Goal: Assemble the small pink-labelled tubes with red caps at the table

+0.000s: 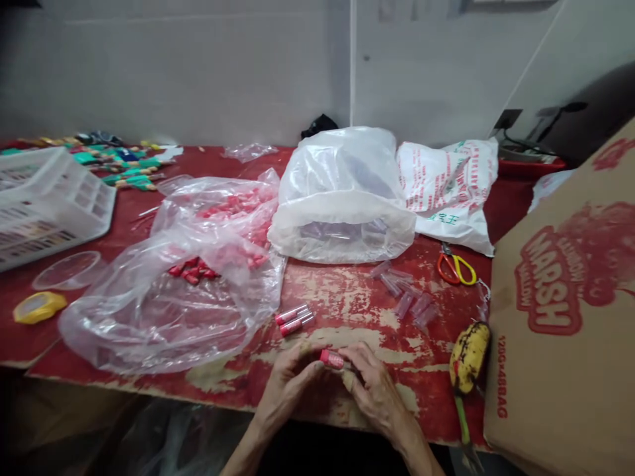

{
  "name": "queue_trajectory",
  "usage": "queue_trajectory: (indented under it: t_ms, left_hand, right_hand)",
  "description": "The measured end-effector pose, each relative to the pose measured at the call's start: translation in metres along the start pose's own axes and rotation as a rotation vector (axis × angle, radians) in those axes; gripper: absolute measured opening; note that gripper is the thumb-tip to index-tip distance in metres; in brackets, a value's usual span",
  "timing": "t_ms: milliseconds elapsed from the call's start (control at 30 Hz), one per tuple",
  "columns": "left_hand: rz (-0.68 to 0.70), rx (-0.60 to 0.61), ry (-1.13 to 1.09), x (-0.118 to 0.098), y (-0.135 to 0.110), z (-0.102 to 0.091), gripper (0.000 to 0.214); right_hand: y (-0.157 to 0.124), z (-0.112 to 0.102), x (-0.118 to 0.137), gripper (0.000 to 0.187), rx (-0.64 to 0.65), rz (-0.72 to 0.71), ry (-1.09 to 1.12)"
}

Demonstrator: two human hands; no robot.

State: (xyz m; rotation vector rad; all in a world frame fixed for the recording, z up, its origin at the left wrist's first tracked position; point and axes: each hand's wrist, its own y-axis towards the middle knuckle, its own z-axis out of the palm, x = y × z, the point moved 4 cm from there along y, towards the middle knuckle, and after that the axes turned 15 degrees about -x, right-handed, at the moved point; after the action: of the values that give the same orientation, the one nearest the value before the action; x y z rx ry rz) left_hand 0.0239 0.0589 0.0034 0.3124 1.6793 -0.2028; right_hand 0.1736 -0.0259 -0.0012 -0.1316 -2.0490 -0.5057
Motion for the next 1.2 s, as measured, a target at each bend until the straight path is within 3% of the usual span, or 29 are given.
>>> queue_trajectory:
  t_ms: [133, 233, 400, 533, 600, 733, 833, 967, 1200]
  left_hand:
    - [-0.121, -0.011, -0.131, 0.004, -0.007, -0.003, 0.017]
    - [-0.203, -0.052, -0.166, 0.007, -0.011, -0.007, 0.019]
    - [-0.148, -0.044, -0.092, 0.005, -0.015, -0.011, 0.020]
    - [-0.096, -0.040, -0.043, 0.008, -0.017, -0.011, 0.020]
    - [-0.094, -0.048, -0.049, 0.010, -0.018, -0.011, 0.020]
    - [-0.111, -0.085, -0.144, 0.011, -0.016, -0.011, 0.022]
    - [-0.107, -0.115, -0.131, 0.008, -0.015, -0.012, 0.019]
    - [-0.138, -0.145, -0.125, 0.004, -0.016, -0.014, 0.015]
    - [-0.135, -0.187, -0.151, 0.003, -0.017, -0.018, 0.015]
  right_hand:
    - [-0.005, 0.009, -0.008, 0.028, 0.003, 0.043, 0.002]
    - [-0.002, 0.012, -0.006, 0.028, -0.033, -0.028, -0.012]
    - [-0.004, 0.011, -0.002, 0.034, -0.111, -0.226, -0.016]
    - [-0.007, 0.009, -0.001, 0.036, -0.104, -0.261, 0.008]
    - [-0.005, 0.008, -0.001, 0.032, -0.060, -0.186, 0.022]
    - [0.000, 0.009, -0.005, 0.027, 0.060, 0.110, 0.034]
    - [0.001, 0.009, -0.003, 0.023, 0.037, 0.165, 0.059]
    - [0.000, 0.008, 0.002, 0.018, -0.024, 0.050, 0.084]
    - [-0.003, 0.007, 0.006, 0.027, -0.056, -0.223, 0.041]
